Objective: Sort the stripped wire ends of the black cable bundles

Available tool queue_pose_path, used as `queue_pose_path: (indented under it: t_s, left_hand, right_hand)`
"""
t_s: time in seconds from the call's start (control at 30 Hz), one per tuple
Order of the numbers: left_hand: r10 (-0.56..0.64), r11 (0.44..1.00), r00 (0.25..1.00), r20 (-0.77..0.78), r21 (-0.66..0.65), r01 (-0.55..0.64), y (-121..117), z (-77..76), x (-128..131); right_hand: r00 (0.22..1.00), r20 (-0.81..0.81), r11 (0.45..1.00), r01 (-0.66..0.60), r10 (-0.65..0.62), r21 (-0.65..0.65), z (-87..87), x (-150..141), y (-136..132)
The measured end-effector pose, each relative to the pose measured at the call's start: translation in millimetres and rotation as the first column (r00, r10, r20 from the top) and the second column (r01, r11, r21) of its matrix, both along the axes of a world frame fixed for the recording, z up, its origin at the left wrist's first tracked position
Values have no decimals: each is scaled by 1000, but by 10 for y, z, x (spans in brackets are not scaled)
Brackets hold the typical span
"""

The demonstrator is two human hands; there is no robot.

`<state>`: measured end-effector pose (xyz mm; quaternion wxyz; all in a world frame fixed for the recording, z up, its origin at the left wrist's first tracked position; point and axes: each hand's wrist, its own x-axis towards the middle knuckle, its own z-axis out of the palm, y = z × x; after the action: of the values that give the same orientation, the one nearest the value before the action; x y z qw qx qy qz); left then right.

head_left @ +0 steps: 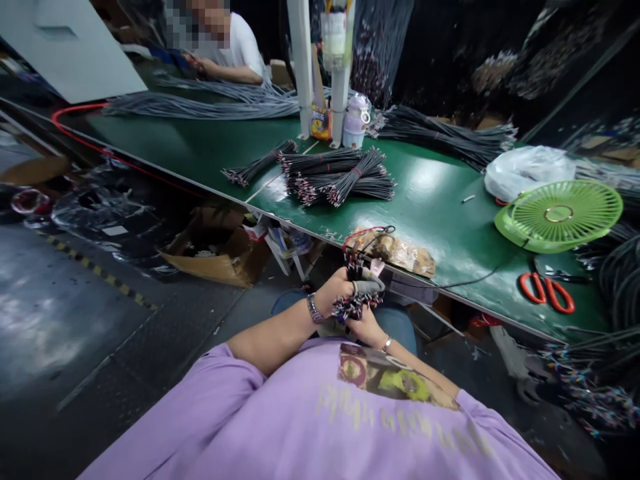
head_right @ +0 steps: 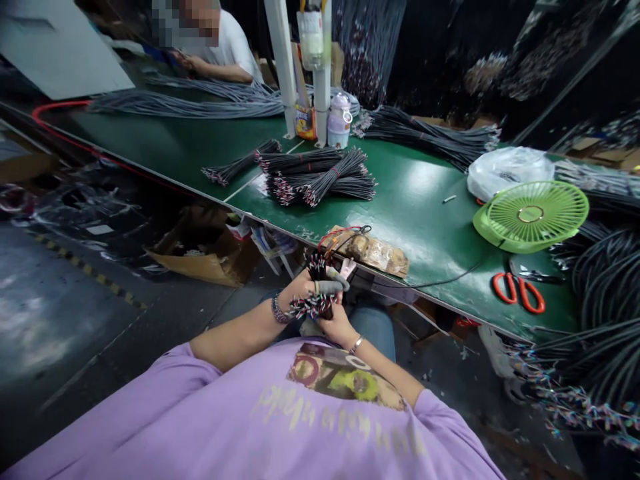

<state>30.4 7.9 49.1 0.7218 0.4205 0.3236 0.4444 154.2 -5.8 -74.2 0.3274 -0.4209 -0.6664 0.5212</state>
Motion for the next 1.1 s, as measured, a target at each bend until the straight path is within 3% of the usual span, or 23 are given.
queue_pose_path:
  t_s: [0.07, 0.23, 0.37, 0.5, 0.6, 0.73, 0.87, 0.97, 1.1]
  left_hand:
    - [98, 995, 994, 45, -22, -97, -5, -127, 25]
    - [202, 979, 973, 107, -59, -197, -106, -350, 115]
    - [181, 983, 972, 153, -41, -177, -173, -385, 172]
    - [164, 986, 973, 162, 0, -166, -276, -332, 178]
    - [138, 990, 972, 189, -26, -136, -369, -312, 134]
    - [99, 995, 966, 240, -47, -91, -423, -372, 37]
    - [81, 995, 952, 296, 30, -94, -387, -445, -82]
    - [23, 993, 968, 249, 104, -51, -354, -433, -191]
    - [-45, 992, 997, -62, 113, 52, -371, -326, -340]
  right_hand:
    - [997, -26, 998, 69, -69, 3, -32, -20, -21]
    - [964, -89, 968, 250, -250, -13, -88, -12, -98]
    - [948, -149, 959, 284, -282, -13, -87, -13, -158]
    - [966, -112, 971, 237, -231, 41, -75, 0, -209]
    - [991, -38, 984, 131, -127, 117, -48, 27, -259]
    - [995, 93, 984, -58, 43, 170, 43, 81, -333]
    - [976, 165, 959, -176, 140, 224, 162, 168, -364]
    - [982, 97, 953, -179, 160, 244, 224, 230, -343]
    - [994, -105, 994, -23, 34, 106, 297, 264, -270]
